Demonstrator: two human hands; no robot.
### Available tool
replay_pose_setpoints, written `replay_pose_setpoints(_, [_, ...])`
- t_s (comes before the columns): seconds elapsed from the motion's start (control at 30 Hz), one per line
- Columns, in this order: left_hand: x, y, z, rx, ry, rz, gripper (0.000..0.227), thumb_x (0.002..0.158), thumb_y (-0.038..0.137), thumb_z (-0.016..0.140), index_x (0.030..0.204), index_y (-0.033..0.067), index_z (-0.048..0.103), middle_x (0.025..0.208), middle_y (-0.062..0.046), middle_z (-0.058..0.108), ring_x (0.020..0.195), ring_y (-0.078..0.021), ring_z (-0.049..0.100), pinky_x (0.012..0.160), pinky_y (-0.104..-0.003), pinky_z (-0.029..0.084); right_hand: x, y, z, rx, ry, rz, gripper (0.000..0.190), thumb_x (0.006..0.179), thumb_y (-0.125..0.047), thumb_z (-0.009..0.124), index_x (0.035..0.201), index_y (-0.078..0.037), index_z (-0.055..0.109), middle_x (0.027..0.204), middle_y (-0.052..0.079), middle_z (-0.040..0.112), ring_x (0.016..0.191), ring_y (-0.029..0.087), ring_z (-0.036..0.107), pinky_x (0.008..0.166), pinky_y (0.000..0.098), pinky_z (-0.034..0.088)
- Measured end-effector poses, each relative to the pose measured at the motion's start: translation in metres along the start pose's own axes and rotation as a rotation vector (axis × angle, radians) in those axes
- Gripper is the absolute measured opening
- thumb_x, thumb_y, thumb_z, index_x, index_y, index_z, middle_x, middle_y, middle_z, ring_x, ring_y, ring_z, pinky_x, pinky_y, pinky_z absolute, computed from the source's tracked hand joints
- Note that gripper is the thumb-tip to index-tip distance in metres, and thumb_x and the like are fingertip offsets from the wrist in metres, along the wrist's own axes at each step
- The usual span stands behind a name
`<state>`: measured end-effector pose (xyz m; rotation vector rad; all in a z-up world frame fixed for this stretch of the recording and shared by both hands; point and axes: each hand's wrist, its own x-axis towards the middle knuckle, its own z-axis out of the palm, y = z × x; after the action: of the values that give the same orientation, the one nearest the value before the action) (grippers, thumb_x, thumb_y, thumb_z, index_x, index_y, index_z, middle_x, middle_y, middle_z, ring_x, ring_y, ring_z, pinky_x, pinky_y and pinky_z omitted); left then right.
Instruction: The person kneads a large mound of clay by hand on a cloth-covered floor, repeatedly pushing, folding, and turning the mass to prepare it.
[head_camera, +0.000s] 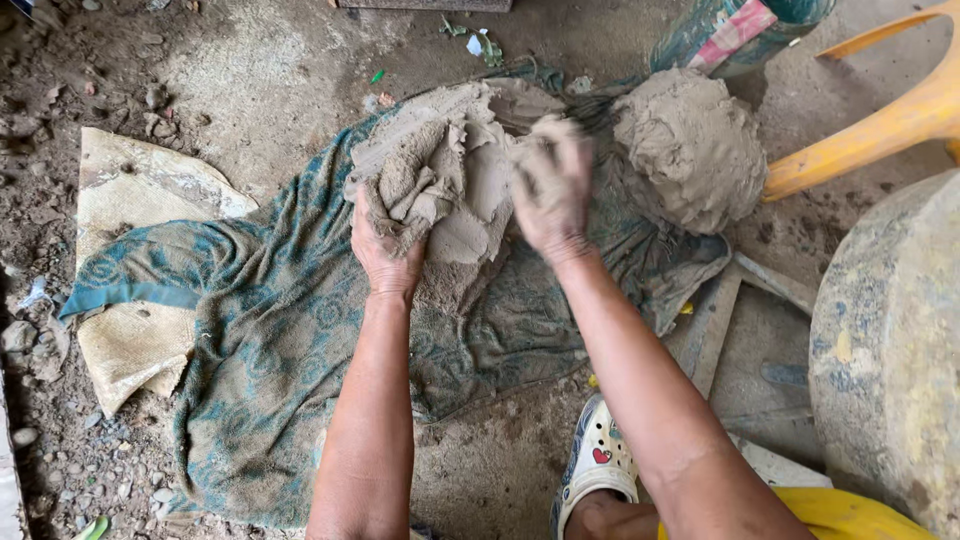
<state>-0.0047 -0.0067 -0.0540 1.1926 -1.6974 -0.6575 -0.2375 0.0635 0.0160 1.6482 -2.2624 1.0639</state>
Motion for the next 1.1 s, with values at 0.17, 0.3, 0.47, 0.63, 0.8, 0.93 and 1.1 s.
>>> replay_pose_setpoints(0.17, [0.000, -0.001, 0.002, 0.036, -0.009, -0.002, 0.092, 0.075, 0.022, 0.091, 0.151, 0.0035, 0.044, 0.142, -0.023, 0.060, 0.134, -0.0398, 0.059, 0.117, -0.045, 0.044, -0.003, -0.027, 0.013, -0.338, -0.259, -0.125, 0.038, 0.090, -0.043, 0.070, 0.118, -0.018, 0.074, 0.145, 0.019, 0.044, 0.136, 0.046, 0.030, 0.105, 0.0701, 0.024])
replay_pose_setpoints(0.3, [-0.002, -0.008, 0.005, 0.075, -0.027, -0.008, 0.096, 0.071, 0.020, 0.091, 0.151, 0.0019, 0.041, 0.144, -0.027, 0.056, 0.136, -0.0427, 0.053, 0.118, -0.048, 0.039, 0.002, -0.033, 0.013, -0.401, -0.370, -0.104, 0.040, 0.099, -0.036, 0.063, 0.132, -0.016, 0.071, 0.149, 0.016, 0.042, 0.143, 0.044, 0.029, 0.108, 0.0687, 0.028])
replay_pose_setpoints(0.47, [-0.003, -0.013, 0.009, 0.086, -0.050, -0.046, 0.098, 0.069, 0.022, 0.090, 0.151, 0.0019, 0.041, 0.145, -0.027, 0.055, 0.136, -0.0436, 0.052, 0.116, -0.049, 0.040, 0.011, -0.032, 0.012, -0.425, -0.449, -0.035, 0.038, 0.095, -0.024, 0.061, 0.132, -0.020, 0.067, 0.163, 0.017, 0.030, 0.145, 0.042, 0.027, 0.109, 0.0626, 0.031])
replay_pose_setpoints(0.63, [-0.008, -0.017, 0.008, 0.036, 0.012, 0.066, 0.091, 0.082, 0.028, 0.089, 0.153, -0.0014, 0.040, 0.146, -0.028, 0.055, 0.136, -0.0458, 0.053, 0.117, -0.050, 0.043, 0.015, -0.016, 0.031, -0.308, -0.531, 0.074, 0.057, 0.090, -0.026, 0.064, 0.146, -0.029, 0.053, 0.168, 0.019, 0.016, 0.149, 0.052, 0.015, 0.110, 0.0794, 0.020])
replay_pose_setpoints(0.8, [0.001, 0.003, 0.002, 0.074, -0.065, -0.089, 0.087, 0.078, 0.033, 0.088, 0.147, -0.0005, 0.046, 0.140, -0.027, 0.058, 0.132, -0.0454, 0.055, 0.112, -0.049, 0.045, 0.045, -0.017, 0.025, -0.278, -0.663, 0.192, 0.064, 0.087, -0.035, 0.069, 0.147, -0.035, 0.048, 0.158, 0.011, 0.021, 0.146, 0.043, 0.014, 0.107, 0.0773, 0.020])
replay_pose_setpoints(0.93, [0.006, 0.010, 0.000, 0.080, -0.020, 0.007, 0.089, 0.078, 0.030, 0.089, 0.149, -0.0017, 0.045, 0.142, -0.027, 0.058, 0.134, -0.0446, 0.054, 0.115, -0.049, 0.043, 0.051, -0.030, 0.015, -0.272, -0.701, 0.243, 0.064, 0.083, -0.029, 0.071, 0.145, -0.036, 0.054, 0.152, 0.006, 0.032, 0.143, 0.034, 0.025, 0.109, 0.0701, 0.028])
replay_pose_setpoints(1.1, [0.004, 0.013, -0.003, 0.069, -0.040, -0.059, 0.088, 0.076, 0.031, 0.089, 0.147, 0.0014, 0.047, 0.140, -0.024, 0.060, 0.133, -0.0411, 0.056, 0.114, -0.047, 0.044, 0.048, -0.036, 0.011, -0.278, -0.715, 0.228, 0.052, 0.084, -0.030, 0.070, 0.134, -0.038, 0.060, 0.145, 0.009, 0.036, 0.136, 0.032, 0.028, 0.104, 0.0656, 0.031])
